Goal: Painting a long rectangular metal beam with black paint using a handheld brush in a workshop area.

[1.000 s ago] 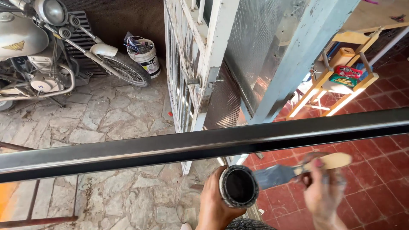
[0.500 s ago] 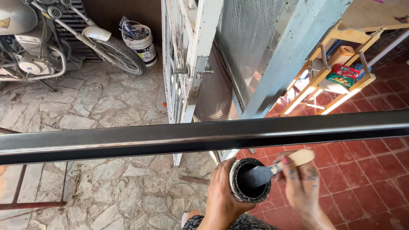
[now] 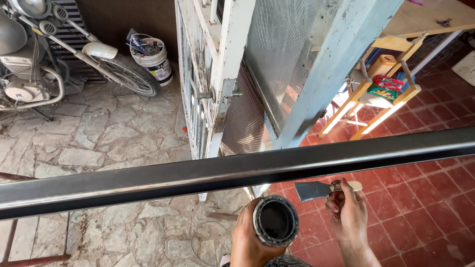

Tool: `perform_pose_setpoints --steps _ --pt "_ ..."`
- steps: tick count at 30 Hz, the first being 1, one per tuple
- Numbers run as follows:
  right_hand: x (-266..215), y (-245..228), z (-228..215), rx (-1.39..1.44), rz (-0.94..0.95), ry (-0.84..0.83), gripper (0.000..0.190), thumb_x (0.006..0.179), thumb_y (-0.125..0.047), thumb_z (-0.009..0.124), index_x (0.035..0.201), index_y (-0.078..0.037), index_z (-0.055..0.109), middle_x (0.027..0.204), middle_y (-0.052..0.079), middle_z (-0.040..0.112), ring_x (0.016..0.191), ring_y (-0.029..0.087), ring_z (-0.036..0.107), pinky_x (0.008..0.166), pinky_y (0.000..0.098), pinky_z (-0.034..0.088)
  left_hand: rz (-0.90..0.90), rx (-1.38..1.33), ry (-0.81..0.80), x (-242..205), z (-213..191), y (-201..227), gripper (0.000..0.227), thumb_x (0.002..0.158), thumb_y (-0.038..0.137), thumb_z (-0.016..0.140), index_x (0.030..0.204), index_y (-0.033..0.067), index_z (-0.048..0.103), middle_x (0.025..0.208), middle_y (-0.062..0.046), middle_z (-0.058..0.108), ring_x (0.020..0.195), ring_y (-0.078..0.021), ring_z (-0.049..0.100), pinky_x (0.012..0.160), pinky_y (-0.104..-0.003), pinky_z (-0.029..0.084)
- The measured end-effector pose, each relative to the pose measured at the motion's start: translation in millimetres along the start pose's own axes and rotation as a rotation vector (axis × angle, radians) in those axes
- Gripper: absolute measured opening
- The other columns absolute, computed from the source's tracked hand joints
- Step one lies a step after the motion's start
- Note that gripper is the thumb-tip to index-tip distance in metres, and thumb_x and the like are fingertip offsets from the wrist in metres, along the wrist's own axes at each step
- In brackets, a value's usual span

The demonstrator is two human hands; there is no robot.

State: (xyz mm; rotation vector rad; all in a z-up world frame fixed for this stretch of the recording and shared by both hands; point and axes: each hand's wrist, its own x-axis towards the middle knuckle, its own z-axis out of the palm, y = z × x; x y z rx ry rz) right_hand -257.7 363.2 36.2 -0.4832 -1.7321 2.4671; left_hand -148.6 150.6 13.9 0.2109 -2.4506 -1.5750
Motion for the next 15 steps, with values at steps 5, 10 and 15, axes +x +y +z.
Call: perform_pose_setpoints --steps 5,10,15 --pt "27.7 27.7 2.5 -0.038 0.043 0.077 0.026 0.109 -0.014 0.049 0.087 -0.004 0.058 0.064 0.004 0.045 0.047 0.010 0.035 0.039 0.0265 0.021 -0.249 -0.050 0.005 -11.3 -32.8 22.4 0.100 0.048 0.050 0.096 0.138 0.0300 0.058 0.122 0.003 0.078 0.115 -0.0206 0.076 0.090 -0.037 0.061" --pt "32.5 30.9 31.8 -0.247 -0.136 -0.025 0.039 0.111 -0.027 0.054 0.080 -0.003 0.055 0.069 0.013 0.065 0.042 0.015 0.042 0.035 0.0298 0.033 -0.399 -0.005 0.032 -14.0 -56.8 26.4 0.084 0.045 0.046 0.096 0.124 0.0364 0.068 0.111 0.008 0.080 0.109 -0.0163 0.077 0.088 -0.034 0.060" --pt "42.6 17.9 21.4 -0.502 -0.190 0.059 0.037 0.115 -0.023 0.050 0.084 -0.005 0.058 0.065 0.009 0.065 0.041 0.013 0.044 0.035 0.0279 0.035 -0.447 0.036 0.059 -22.0 -62.1 6.1 0.101 0.039 0.047 0.100 0.132 0.0372 0.063 0.120 0.009 0.079 0.117 -0.0163 0.075 0.095 -0.035 0.059"
